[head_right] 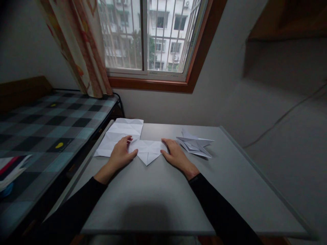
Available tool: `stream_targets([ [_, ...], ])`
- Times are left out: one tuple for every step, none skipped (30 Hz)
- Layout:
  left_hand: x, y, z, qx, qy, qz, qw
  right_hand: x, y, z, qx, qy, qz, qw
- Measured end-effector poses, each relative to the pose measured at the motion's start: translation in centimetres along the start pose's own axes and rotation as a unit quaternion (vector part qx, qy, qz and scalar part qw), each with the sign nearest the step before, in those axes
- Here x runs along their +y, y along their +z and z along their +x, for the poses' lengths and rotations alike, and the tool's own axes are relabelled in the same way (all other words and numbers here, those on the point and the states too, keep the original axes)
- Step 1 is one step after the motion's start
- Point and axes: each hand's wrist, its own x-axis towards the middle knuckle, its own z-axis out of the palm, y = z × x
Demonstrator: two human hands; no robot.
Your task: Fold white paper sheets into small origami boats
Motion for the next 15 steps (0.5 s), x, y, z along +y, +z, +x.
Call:
stream_targets([
  [-0.18, 0.10, 0.05, 0.002, -0.001, -0.025, 1.000, -0.06, -0.06, 0.02, 0.003, -0.001, 0.007, 1.000],
  [-0.35, 0.18, 0.08, 0.003, -0.003, -0.047, 0.999, -0.13, -0.12, 0.03, 0.007, -0.002, 0.014, 1.000],
  [-0.49, 0.26, 0.11, 0.001, -0.005, -0.066, 0.998, -0.21, -0.17, 0.04, 0.011, -0.002, 0.021, 1.000],
  [-0.60, 0.30, 0.14, -0.001, -0.007, -0.080, 0.997, -0.29, -0.22, 0.03, 0.014, -0.001, 0.027, 1.000],
  [-0.69, 0.32, 0.16, -0.003, -0.010, -0.089, 0.996, -0.38, -0.26, 0.03, 0.015, 0.000, 0.032, 0.999],
  [-0.75, 0.32, 0.19, -0.008, -0.014, -0.093, 0.996, -0.46, -0.29, 0.02, 0.015, 0.002, 0.035, 0.999],
  [-0.79, 0.28, 0.21, -0.013, -0.017, -0.091, 0.996, -0.52, -0.32, 0.02, 0.013, 0.005, 0.036, 0.999],
  [-0.81, 0.22, 0.25, -0.018, -0.018, -0.085, 0.996, -0.56, -0.33, 0.02, 0.011, 0.007, 0.036, 0.999],
  [-0.80, 0.16, 0.28, -0.023, -0.018, -0.076, 0.997, -0.58, -0.33, 0.03, 0.009, 0.008, 0.035, 0.999],
  [-0.78, 0.09, 0.31, -0.026, -0.016, -0.066, 0.997, -0.58, -0.32, 0.04, 0.008, 0.009, 0.033, 0.999],
  [-0.75, 0.04, 0.33, -0.028, -0.014, -0.056, 0.998, -0.55, -0.29, 0.05, 0.006, 0.009, 0.030, 0.999],
  [-0.71, 0.00, 0.35, -0.027, -0.012, -0.048, 0.998, -0.52, -0.26, 0.06, 0.003, 0.008, 0.028, 1.000],
  [-0.67, -0.02, 0.36, -0.025, -0.012, -0.042, 0.999, -0.48, -0.22, 0.07, -0.001, 0.007, 0.027, 1.000],
  [-0.63, -0.01, 0.36, -0.024, -0.013, -0.037, 0.999, -0.45, -0.19, 0.07, -0.004, 0.005, 0.026, 1.000],
  [-0.60, 0.01, 0.35, -0.024, -0.016, -0.032, 0.999, -0.44, -0.16, 0.08, -0.006, 0.003, 0.025, 1.000],
])
